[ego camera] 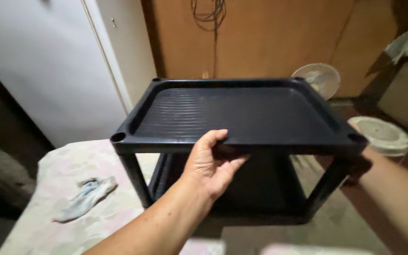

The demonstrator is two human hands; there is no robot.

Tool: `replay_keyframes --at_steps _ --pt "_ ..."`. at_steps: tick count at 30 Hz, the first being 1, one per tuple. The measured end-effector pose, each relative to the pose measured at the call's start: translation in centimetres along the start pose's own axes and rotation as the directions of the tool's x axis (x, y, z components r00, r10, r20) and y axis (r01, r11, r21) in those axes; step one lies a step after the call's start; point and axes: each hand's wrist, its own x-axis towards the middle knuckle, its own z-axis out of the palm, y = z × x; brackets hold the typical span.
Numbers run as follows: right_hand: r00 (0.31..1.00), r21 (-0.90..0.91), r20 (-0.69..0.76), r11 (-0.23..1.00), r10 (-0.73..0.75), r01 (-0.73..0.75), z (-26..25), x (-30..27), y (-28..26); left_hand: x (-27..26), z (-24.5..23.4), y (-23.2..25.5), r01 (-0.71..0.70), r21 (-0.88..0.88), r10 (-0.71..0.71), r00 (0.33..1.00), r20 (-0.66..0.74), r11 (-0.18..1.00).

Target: The person wipes the top surface of a small black plastic stool with a white cloth, then removes the top tray and detaches the four legs. The stool is left disassembled with the tray and legs separated on the table.

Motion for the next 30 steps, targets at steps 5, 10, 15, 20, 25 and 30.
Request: replay_keyframes --at_steps 5,10,15,20,25,30 --pt "0.992 0.097 -0.061 0.988 -0.115 0.120 -1.1 -5.1 0.4 -1.1 -0.2 0.6 -0.003 0.052 0.001 0.999 0.039 0.999" --pt "0.998 0.168 0.028 0.985 -0.052 0.047 -3.5 -5.5 0.2 -2.4 -1.1 2.1 -0.214 -0.002 0.214 0.976 0.050 0.977" --pt "0.991 -0.233 -0.099 0.970 -0.091 0.066 -4.1 -4.1 -2.8 -3.6 -3.4 3.5 -0.104 0.592 0.150 0.988 -0.028 0.799" --pt "0.697 -0.958 0.016 0.189 -0.717 0.216 1.6 -6.1 -6.2 -4.1 -5.5 4.1 -0.065 0.637 0.160 0.983 -0.092 0.768" --pt "0.802 -0.599 0.523 0.544 -0.289 0.587 9.8 -11.7 -4.4 -3.7 -8.5 6.9 -0.154 0.776 0.303 0.952 -0.049 0.611" --pt "0.734 -0.718 0.518 0.690 0.439 0.094 15.1 -10.5 7.6 -6.1 -12.6 8.5 -0.225 0.973 0.724 0.680 0.115 0.056"
